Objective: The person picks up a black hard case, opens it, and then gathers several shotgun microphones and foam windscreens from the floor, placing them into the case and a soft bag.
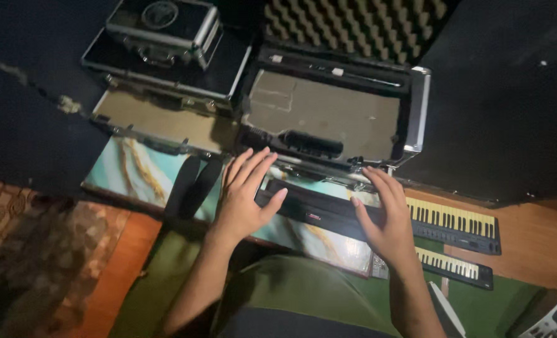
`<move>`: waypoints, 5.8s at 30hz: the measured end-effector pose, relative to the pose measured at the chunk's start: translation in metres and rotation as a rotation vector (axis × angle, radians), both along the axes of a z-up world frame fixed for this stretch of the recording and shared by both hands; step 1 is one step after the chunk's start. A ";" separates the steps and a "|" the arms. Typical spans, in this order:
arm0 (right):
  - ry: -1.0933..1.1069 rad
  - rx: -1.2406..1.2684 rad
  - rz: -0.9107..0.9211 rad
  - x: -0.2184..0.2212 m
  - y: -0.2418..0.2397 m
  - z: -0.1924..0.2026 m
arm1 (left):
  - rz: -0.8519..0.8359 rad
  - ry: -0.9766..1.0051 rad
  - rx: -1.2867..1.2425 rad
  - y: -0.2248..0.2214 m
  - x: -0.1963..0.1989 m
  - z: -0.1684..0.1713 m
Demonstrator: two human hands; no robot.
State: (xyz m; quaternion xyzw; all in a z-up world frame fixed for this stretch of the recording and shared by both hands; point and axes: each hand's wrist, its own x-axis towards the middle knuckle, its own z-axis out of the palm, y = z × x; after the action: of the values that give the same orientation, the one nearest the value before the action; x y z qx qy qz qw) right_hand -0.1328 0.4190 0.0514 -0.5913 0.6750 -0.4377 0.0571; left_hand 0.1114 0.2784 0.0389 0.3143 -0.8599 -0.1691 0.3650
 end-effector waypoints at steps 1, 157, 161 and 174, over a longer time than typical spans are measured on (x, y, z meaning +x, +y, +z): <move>-0.010 0.009 0.014 0.000 -0.001 0.001 | 0.012 0.001 -0.004 0.001 0.003 -0.001; 0.400 0.467 -0.465 -0.227 -0.174 -0.099 | 0.074 -0.256 0.253 -0.318 -0.096 -0.050; 0.371 0.553 -0.466 -0.226 -0.172 -0.098 | 0.070 -0.314 0.192 -0.322 -0.098 -0.053; 0.126 0.445 -0.492 -0.205 -0.179 -0.087 | 0.172 -0.256 0.178 -0.309 -0.106 -0.058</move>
State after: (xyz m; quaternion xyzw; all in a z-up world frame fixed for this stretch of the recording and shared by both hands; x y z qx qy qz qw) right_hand -0.3376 0.2395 -0.0352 -0.4096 0.8786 -0.2429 0.0357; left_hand 0.0050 -0.0310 -0.0191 0.4366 -0.8509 -0.1716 0.2363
